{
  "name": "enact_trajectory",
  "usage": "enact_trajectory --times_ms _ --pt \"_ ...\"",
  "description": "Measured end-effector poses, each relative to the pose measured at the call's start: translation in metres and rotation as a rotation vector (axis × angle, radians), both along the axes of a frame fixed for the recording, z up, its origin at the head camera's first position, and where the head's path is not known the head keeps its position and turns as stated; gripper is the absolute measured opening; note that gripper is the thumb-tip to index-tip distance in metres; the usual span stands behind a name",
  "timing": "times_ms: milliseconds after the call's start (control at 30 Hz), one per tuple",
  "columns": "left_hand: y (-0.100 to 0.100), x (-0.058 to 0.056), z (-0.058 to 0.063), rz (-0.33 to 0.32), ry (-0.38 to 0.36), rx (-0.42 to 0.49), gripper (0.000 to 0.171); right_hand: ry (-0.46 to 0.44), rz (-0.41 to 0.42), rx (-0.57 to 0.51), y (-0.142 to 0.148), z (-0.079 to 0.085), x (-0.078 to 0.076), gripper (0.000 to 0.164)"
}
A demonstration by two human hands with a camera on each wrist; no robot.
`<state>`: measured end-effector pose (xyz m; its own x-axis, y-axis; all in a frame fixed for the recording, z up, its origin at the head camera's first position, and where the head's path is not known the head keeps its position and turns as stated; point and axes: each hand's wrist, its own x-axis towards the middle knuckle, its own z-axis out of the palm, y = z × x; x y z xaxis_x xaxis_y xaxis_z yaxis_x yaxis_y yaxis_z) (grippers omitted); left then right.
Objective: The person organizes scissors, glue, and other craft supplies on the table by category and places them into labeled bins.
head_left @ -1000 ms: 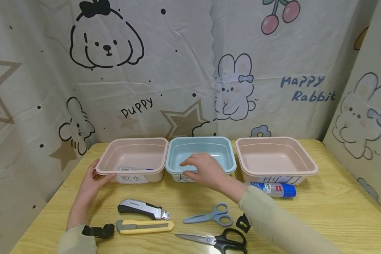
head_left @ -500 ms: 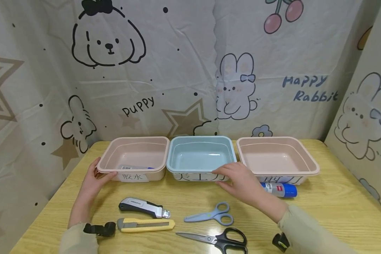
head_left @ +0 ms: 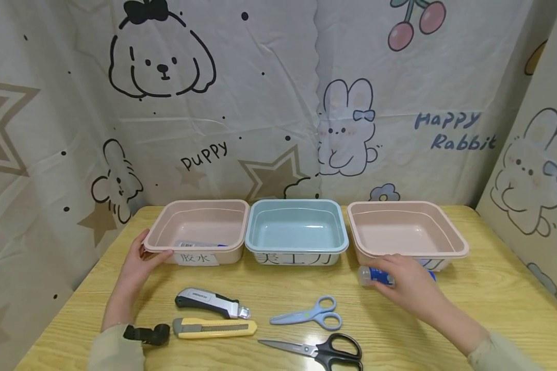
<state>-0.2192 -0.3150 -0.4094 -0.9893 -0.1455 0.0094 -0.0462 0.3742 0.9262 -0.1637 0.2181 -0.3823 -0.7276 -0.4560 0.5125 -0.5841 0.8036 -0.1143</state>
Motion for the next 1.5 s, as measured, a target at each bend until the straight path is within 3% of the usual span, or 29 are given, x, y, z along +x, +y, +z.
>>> enact_trajectory --times_ms 233,433,800,1000,1333,1500 --pt "-0.001 -0.001 -0.001 0.004 0.013 -0.006 0.094 -0.030 -0.102 0.027 0.030 -0.009 0.008 0.040" --pt "-0.001 -0.001 -0.002 0.004 0.015 -0.001 0.094 -0.114 -0.198 0.042 0.050 -0.019 0.009 0.041" --pt "0.000 0.000 -0.003 0.007 0.024 -0.007 0.094 -0.138 -0.225 0.049 0.060 -0.025 0.007 0.047" --pt "-0.001 0.000 -0.003 0.007 0.025 -0.011 0.094 -0.185 -0.180 0.082 0.061 -0.027 0.005 0.046" --pt "0.000 0.000 -0.005 0.010 0.026 0.001 0.094 -0.133 -0.091 0.097 0.036 -0.015 0.009 0.044" --pt "0.000 0.001 -0.003 0.015 0.027 0.005 0.095 -0.039 -0.026 0.105 0.014 -0.003 0.007 0.042"
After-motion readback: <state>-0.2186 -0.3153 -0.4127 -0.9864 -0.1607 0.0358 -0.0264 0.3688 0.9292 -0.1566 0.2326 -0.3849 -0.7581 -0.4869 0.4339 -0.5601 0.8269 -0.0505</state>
